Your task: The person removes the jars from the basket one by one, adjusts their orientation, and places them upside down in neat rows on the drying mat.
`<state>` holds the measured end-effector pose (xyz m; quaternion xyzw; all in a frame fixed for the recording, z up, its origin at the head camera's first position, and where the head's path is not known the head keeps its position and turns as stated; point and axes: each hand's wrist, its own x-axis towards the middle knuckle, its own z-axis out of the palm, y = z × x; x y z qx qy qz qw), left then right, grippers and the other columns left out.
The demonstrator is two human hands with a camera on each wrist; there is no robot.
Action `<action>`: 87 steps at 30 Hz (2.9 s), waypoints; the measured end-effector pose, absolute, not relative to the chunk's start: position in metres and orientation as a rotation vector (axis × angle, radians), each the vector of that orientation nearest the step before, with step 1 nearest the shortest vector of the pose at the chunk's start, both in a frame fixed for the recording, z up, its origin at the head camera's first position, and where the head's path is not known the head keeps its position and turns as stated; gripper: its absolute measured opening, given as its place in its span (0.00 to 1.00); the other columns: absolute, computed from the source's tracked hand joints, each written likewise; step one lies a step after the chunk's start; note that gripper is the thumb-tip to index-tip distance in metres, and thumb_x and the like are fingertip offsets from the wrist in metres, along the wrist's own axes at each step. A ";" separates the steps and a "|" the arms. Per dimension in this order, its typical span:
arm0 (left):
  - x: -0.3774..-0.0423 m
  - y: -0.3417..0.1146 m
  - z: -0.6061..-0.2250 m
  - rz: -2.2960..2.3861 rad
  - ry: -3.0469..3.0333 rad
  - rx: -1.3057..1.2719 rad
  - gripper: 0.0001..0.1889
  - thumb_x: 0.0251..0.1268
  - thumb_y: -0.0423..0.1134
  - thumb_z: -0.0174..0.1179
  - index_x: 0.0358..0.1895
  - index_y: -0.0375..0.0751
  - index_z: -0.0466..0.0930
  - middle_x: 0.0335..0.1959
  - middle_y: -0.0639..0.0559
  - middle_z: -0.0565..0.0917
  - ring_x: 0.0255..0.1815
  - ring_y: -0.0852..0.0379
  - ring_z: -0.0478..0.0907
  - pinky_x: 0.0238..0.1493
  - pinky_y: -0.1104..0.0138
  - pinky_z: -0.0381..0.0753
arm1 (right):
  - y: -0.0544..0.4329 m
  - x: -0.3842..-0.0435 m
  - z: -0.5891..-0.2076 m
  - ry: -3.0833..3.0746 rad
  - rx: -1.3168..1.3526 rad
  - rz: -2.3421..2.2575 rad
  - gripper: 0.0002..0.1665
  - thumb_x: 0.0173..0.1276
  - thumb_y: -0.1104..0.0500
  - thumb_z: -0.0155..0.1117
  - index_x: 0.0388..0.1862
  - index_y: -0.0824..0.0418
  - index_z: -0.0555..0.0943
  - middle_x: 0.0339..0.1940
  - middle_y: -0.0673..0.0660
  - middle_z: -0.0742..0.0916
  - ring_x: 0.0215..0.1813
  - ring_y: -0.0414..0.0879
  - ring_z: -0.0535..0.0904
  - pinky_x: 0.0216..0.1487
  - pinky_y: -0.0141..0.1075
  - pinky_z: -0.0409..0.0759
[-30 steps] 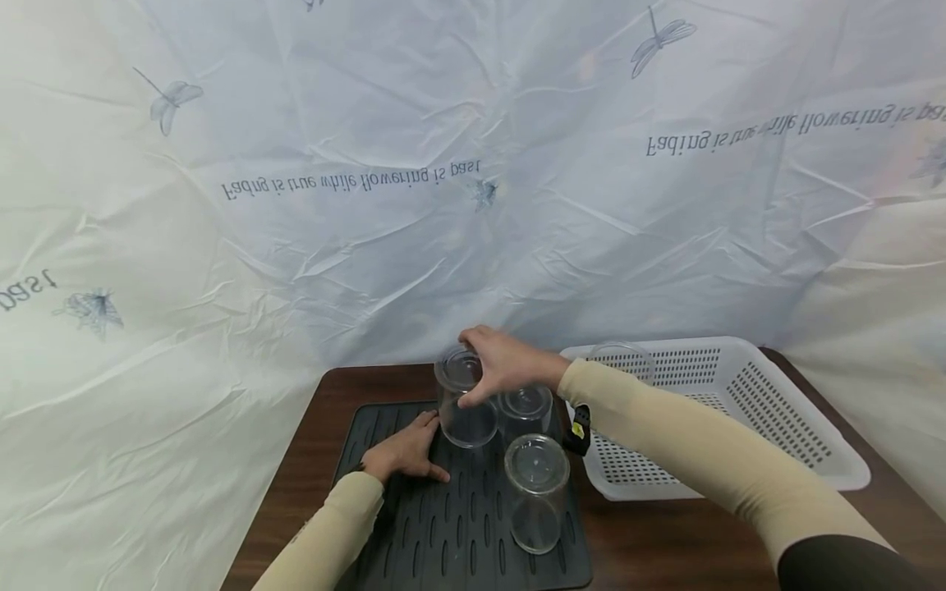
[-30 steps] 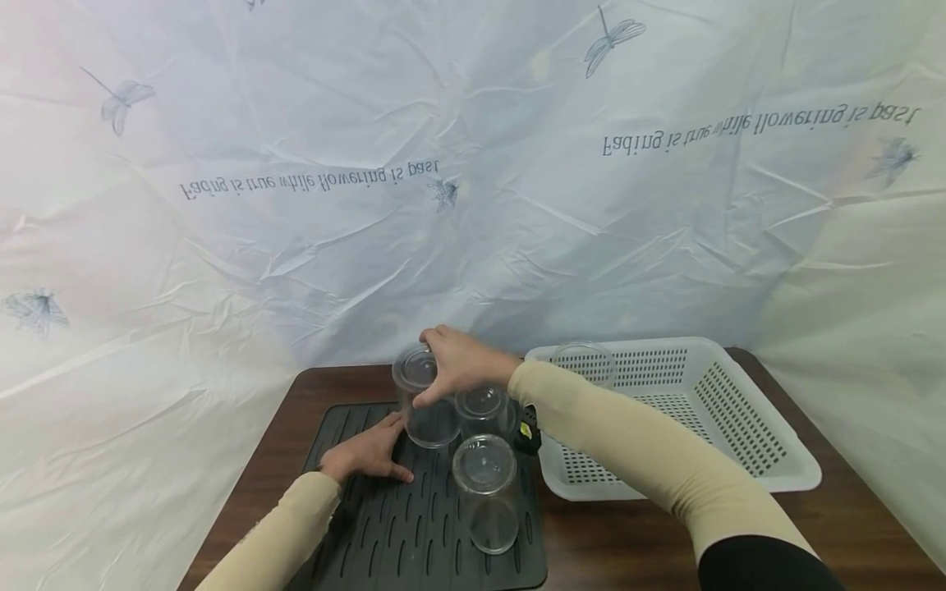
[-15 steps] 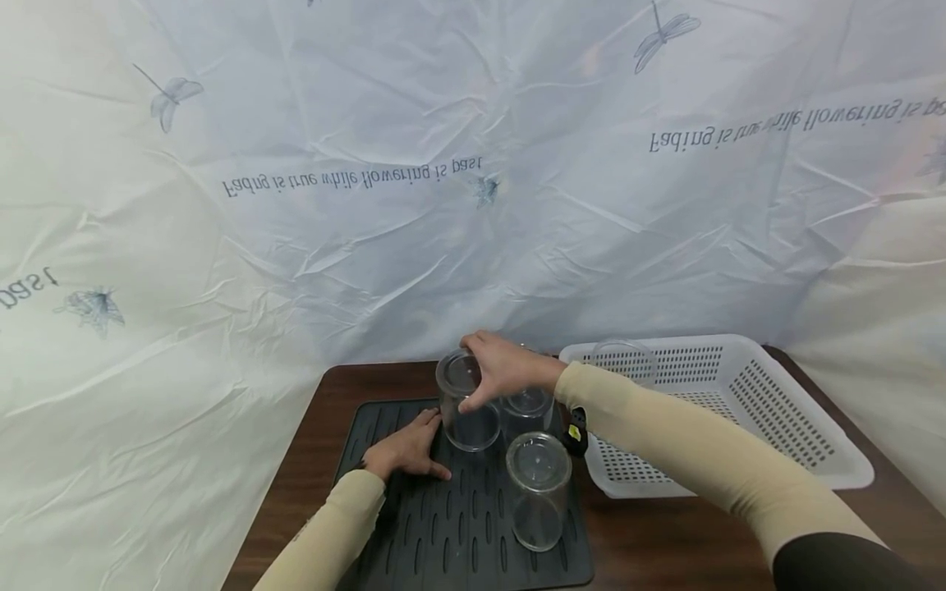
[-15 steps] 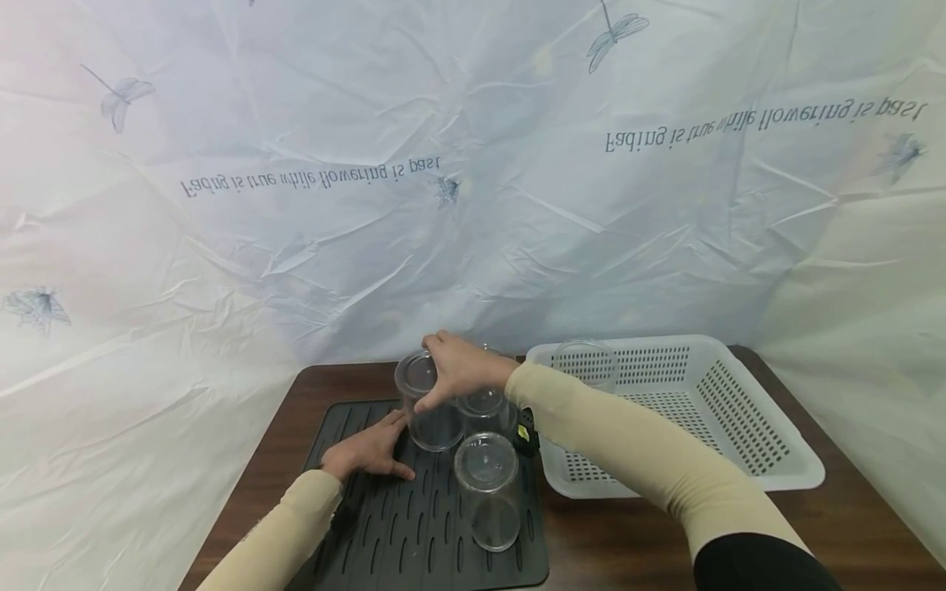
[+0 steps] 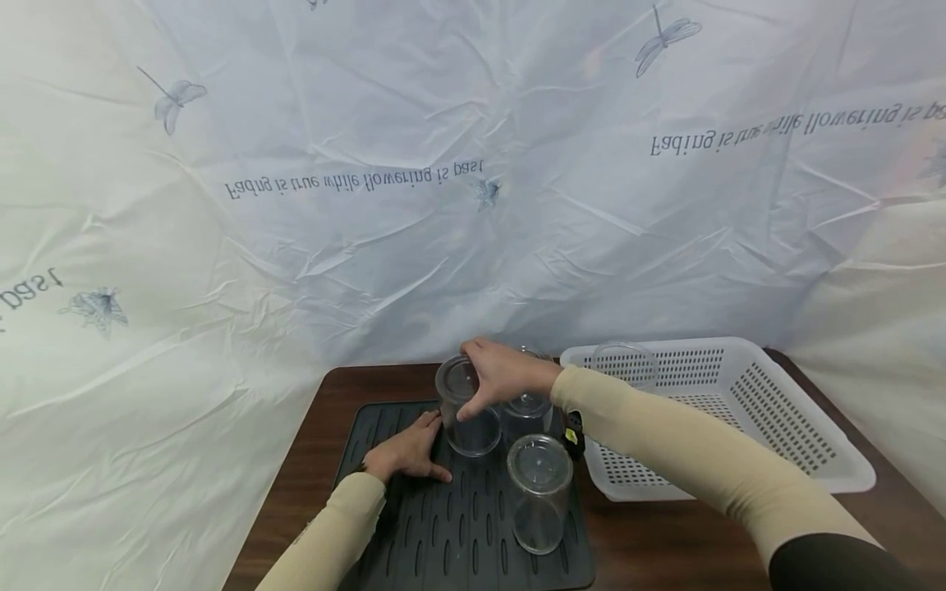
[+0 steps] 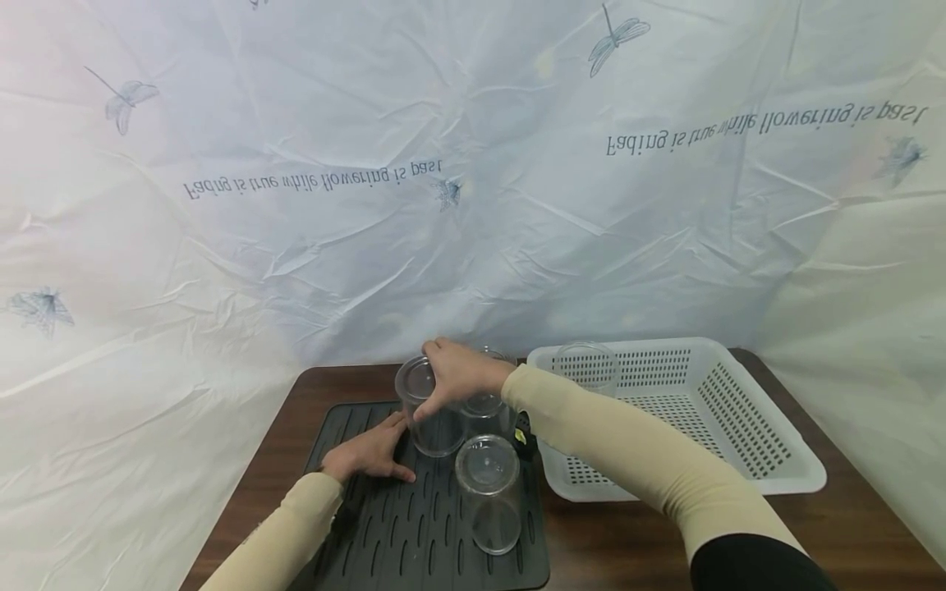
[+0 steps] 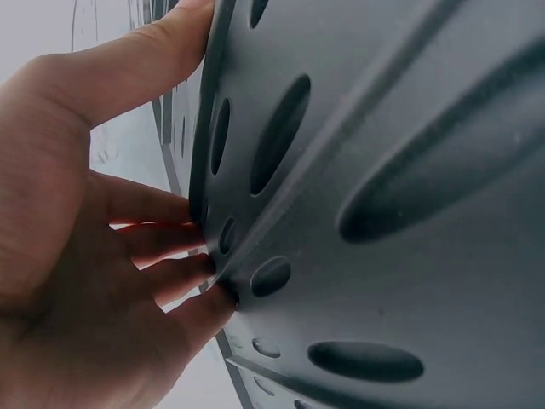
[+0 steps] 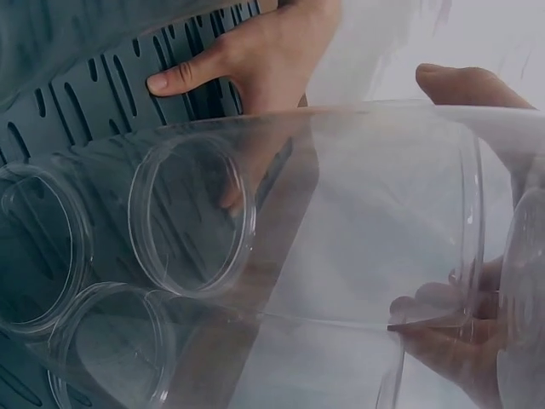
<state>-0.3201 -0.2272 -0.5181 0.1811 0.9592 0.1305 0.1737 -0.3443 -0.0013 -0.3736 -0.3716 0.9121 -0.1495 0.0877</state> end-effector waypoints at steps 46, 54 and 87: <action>-0.323 -0.230 -0.519 0.373 2.709 0.545 0.58 0.47 0.62 0.73 0.77 0.38 0.53 0.79 0.43 0.49 0.79 0.42 0.47 0.71 0.45 0.62 | -0.024 -0.336 -0.368 2.702 -1.000 -0.040 0.66 0.47 0.31 0.76 0.77 0.59 0.58 0.72 0.61 0.68 0.67 0.52 0.71 0.61 0.45 0.76; -0.322 -0.231 -0.519 0.381 2.714 0.567 0.57 0.48 0.61 0.73 0.77 0.38 0.52 0.79 0.42 0.49 0.79 0.41 0.48 0.70 0.45 0.63 | -0.022 -0.336 -0.368 2.687 -0.994 -0.046 0.68 0.47 0.29 0.74 0.78 0.60 0.56 0.73 0.60 0.67 0.69 0.52 0.70 0.63 0.45 0.75; -0.322 -0.232 -0.519 0.375 2.713 0.540 0.57 0.48 0.63 0.72 0.77 0.40 0.52 0.80 0.45 0.49 0.79 0.43 0.47 0.70 0.44 0.63 | -0.010 -0.336 -0.358 2.692 -1.010 -0.203 0.63 0.54 0.31 0.70 0.79 0.58 0.54 0.77 0.60 0.62 0.75 0.53 0.63 0.68 0.48 0.71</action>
